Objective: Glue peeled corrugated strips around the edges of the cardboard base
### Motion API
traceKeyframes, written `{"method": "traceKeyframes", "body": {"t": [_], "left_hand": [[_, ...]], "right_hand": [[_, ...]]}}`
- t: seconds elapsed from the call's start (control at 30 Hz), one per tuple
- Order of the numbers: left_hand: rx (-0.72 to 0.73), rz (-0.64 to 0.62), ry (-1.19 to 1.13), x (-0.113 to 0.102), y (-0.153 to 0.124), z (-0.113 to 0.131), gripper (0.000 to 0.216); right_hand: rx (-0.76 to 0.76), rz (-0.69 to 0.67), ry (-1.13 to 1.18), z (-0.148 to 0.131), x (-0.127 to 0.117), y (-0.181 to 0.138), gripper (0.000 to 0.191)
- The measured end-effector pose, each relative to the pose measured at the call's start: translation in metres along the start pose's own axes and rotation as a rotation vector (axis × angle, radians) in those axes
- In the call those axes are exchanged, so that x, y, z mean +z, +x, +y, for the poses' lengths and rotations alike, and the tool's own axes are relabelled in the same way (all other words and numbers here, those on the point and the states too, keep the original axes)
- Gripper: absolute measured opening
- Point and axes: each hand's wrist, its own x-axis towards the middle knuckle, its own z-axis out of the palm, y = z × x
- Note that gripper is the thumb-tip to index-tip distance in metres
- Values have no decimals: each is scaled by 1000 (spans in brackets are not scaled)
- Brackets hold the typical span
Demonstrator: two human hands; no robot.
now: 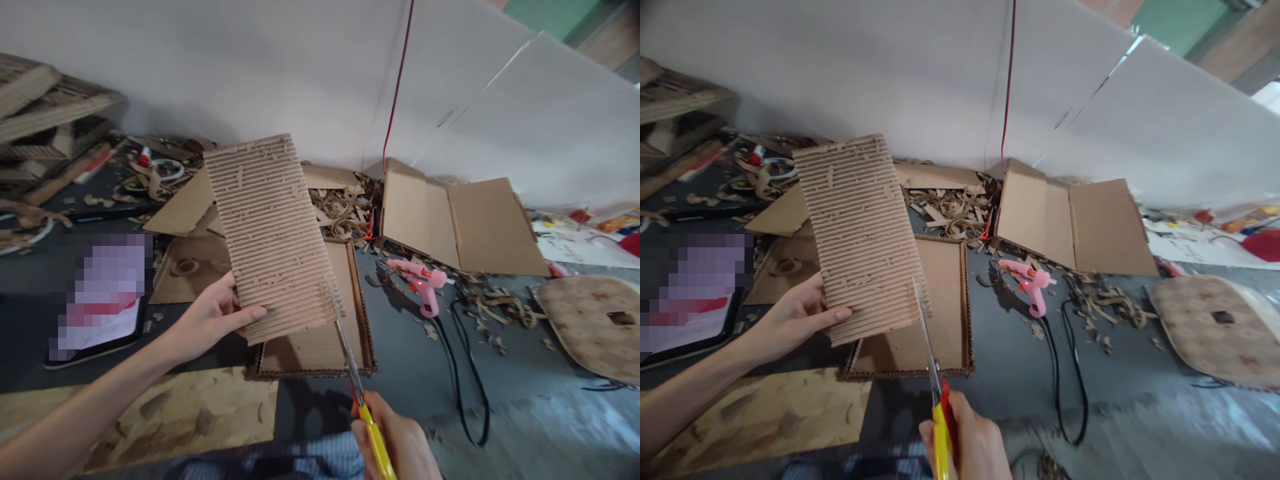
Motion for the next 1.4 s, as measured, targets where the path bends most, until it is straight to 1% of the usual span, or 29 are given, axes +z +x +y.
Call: {"method": "traceKeyframes", "body": {"t": [0.17, 0.4, 0.57, 0.8, 0.87, 1.0, 1.03, 1.1, 1.17, 1.23, 1.4], "left_hand": [[-47, 25, -79, 3, 0, 2, 36], [-82, 34, -90, 5, 2, 8, 38], [-92, 32, -93, 3, 2, 4, 36], [-95, 46, -120, -1, 0, -1, 37], [-107, 85, -163, -1, 0, 1, 35], [-211, 243, -306, 0, 0, 7, 32], [-239, 266, -333, 0, 0, 8, 31], [-271, 263, -358, 0, 1, 10, 30], [-261, 229, -358, -1, 1, 10, 29], [-219, 204, -338, -3, 2, 9, 27], [-111, 217, -197, -9, 2, 3, 26]], "right_hand": [[1, -4, 62, -2, -2, 0, 50], [48, -39, 91, -6, -3, 1, 51], [65, -84, 98, -6, -4, 1, 51], [-31, -54, 64, -6, -6, 6, 46], [-70, -53, 43, -4, -4, 6, 48], [-135, -2, -34, 3, 5, 4, 51], [-143, 13, -52, 4, 7, 3, 50], [-150, 13, -64, 6, 11, 2, 48], [-136, -17, -51, 6, 13, 2, 46], [-104, -44, -39, 7, 14, 2, 44], [-68, -69, -64, 7, 14, 2, 39]]}}
